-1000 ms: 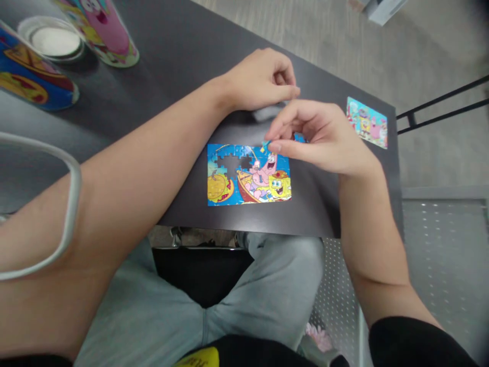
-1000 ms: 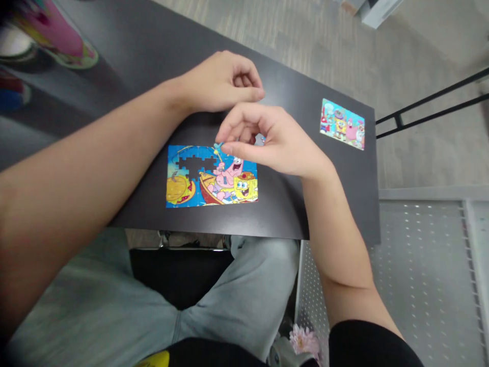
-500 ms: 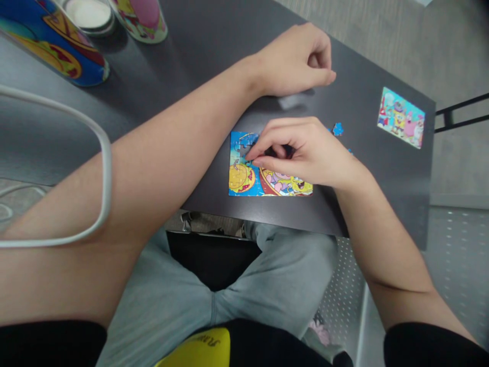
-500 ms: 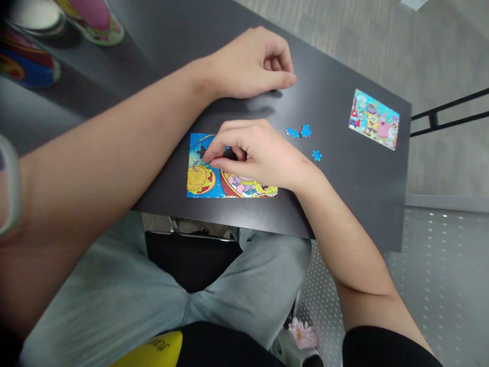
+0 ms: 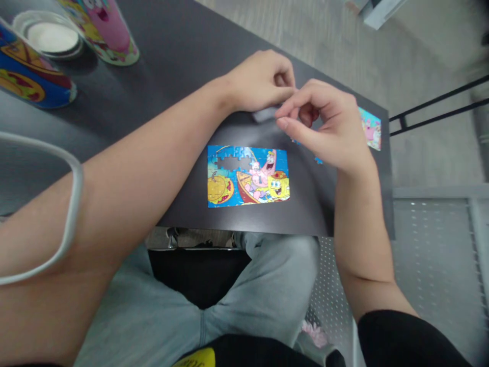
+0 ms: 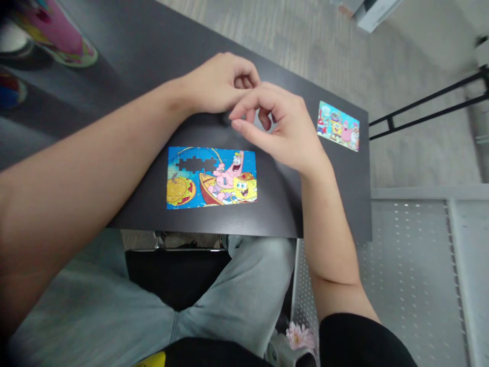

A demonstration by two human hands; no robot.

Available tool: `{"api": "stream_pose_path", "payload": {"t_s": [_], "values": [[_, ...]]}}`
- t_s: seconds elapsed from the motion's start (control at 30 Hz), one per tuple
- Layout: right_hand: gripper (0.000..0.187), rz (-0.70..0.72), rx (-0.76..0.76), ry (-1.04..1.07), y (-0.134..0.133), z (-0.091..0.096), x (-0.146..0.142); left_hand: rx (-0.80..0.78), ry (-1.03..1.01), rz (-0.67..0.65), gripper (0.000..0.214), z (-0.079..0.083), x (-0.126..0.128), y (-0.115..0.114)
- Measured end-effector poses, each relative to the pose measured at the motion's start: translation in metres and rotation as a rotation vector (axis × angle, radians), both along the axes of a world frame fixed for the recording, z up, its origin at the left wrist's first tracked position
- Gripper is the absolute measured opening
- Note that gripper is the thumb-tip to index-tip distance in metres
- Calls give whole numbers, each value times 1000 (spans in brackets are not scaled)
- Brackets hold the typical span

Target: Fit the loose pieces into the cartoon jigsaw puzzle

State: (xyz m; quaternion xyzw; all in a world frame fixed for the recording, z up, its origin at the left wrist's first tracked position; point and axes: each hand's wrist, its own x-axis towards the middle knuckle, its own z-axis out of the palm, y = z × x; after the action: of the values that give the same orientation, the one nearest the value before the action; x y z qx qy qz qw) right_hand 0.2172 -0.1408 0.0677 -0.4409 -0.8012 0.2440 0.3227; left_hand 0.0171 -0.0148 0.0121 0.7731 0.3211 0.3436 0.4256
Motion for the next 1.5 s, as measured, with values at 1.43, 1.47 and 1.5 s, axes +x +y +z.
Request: {"api": "stream_pose_path", "payload": {"t_s": [1.43,1.47,1.5], "values": [[37,433,-441,-28,-3,-15,-6,16,100,-25,22,1,-8,2],[36,445,-419,-26,-4,-16,-10,13,103,-28,21,1,-8,1],[35,455,-392,-24,-5,-17,-13,12,101,-28,20,2,-8,1]]}}
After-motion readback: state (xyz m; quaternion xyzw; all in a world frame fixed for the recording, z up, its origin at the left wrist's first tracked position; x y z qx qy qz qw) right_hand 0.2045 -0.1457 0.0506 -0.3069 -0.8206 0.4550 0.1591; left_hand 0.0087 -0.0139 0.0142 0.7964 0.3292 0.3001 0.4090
